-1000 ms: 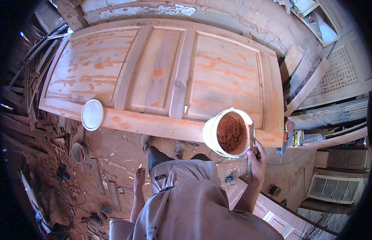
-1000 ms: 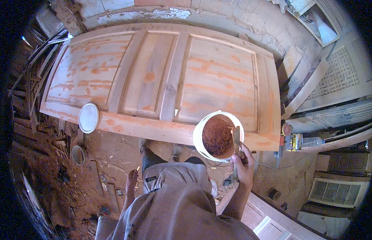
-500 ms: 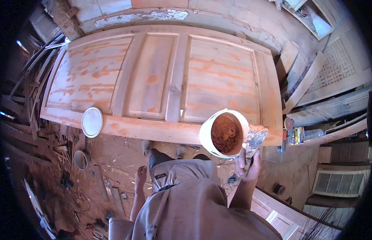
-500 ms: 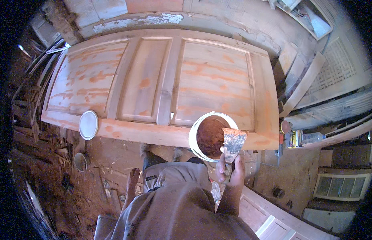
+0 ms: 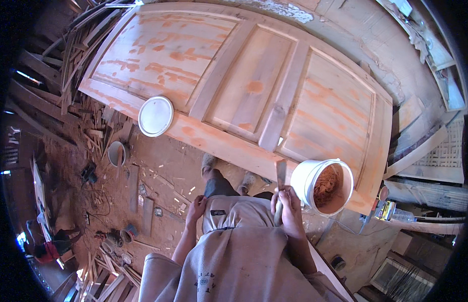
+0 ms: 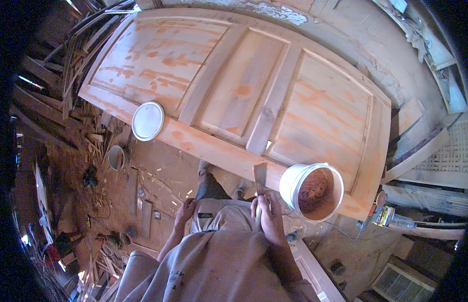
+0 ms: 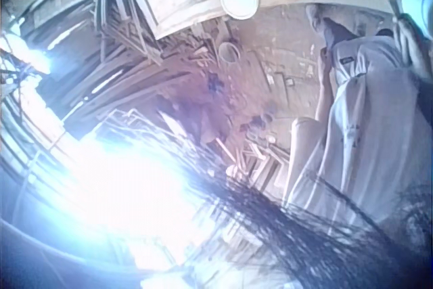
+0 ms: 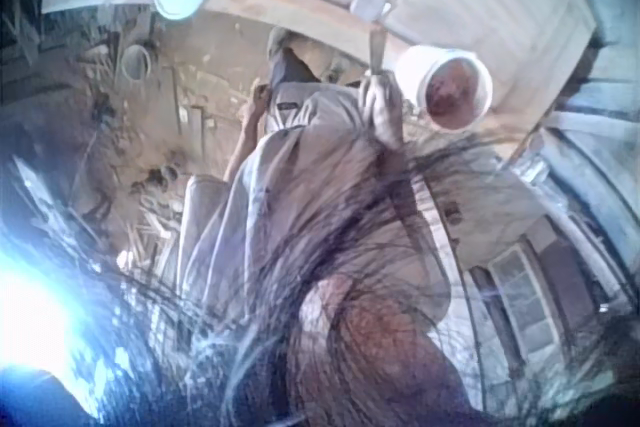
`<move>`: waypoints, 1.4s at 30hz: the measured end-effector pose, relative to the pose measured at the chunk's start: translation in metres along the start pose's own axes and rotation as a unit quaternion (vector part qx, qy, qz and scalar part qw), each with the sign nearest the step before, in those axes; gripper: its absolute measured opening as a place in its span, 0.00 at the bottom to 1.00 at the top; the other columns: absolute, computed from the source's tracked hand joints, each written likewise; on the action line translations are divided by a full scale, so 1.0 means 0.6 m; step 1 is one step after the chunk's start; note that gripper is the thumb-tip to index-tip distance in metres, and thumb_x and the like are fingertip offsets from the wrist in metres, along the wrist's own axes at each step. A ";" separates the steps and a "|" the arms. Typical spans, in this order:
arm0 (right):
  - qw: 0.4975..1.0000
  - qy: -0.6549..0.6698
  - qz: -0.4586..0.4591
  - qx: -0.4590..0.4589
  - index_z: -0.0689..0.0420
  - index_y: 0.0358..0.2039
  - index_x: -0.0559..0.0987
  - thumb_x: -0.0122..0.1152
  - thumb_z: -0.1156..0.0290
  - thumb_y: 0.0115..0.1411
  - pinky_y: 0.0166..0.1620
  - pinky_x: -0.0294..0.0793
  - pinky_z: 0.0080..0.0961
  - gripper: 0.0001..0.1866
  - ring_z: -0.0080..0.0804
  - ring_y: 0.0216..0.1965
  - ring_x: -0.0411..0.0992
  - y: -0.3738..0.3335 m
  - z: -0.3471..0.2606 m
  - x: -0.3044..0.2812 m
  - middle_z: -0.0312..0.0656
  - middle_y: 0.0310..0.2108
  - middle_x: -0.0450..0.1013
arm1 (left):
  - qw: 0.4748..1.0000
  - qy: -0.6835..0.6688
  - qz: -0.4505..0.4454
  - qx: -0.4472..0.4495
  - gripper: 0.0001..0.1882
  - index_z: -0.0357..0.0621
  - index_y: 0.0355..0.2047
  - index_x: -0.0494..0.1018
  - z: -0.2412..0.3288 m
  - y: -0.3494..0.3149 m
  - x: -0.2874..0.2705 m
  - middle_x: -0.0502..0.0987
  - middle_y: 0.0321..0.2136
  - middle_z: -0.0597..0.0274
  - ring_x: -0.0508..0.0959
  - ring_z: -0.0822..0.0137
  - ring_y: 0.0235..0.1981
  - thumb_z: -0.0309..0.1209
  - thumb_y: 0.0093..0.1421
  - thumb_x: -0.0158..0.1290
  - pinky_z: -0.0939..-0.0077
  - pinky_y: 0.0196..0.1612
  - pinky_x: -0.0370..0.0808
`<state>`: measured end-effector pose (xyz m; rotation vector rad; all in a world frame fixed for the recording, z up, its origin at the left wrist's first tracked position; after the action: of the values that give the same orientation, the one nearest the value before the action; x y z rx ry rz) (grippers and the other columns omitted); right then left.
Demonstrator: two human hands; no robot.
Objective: The person applies wood filler to a wooden door using a putty knife, smoothing the reddish-brown substance into gaps and holes across the door panels while taking additional filler from a white bucket.
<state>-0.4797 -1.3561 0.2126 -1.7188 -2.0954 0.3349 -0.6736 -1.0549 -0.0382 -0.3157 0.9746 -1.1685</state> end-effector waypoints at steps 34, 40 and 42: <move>0.911 -0.355 0.191 -0.087 0.59 0.51 0.72 0.49 0.69 0.71 0.27 0.73 0.24 0.12 0.24 0.24 0.71 0.199 0.110 0.243 0.40 0.30 0.72 | 0.998 0.019 0.000 0.056 0.22 0.35 0.49 0.76 0.011 0.363 -0.429 0.81 0.41 0.42 0.82 0.51 0.45 0.42 0.68 0.49 0.62 0.50 0.76; 0.949 -0.252 0.181 -0.060 0.60 0.50 0.73 0.44 0.63 0.74 0.27 0.69 0.19 0.15 0.16 0.24 0.67 0.207 0.073 0.291 0.34 0.27 0.70 | 0.999 0.024 0.008 0.040 0.25 0.32 0.51 0.74 0.009 0.329 -0.414 0.79 0.46 0.38 0.79 0.46 0.50 0.45 0.67 0.48 0.58 0.54 0.73; 0.942 -0.274 0.177 -0.076 0.60 0.50 0.73 0.45 0.63 0.74 0.28 0.68 0.19 0.15 0.16 0.25 0.67 0.211 0.071 0.287 0.34 0.26 0.70 | 0.999 0.002 0.008 0.053 0.25 0.32 0.51 0.74 0.014 0.321 -0.405 0.79 0.46 0.37 0.78 0.46 0.51 0.44 0.67 0.49 0.58 0.55 0.73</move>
<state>-0.4150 -1.1584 0.1471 -2.3082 -2.2018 0.8639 -0.5605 -0.7662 -0.0462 -0.2203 0.9126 -1.2019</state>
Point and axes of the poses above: each hand's wrist, its own y-axis towards the middle knuckle, its own x-axis out of the palm, z = x × y, the point moved 4 cm from there along y, towards the middle knuckle
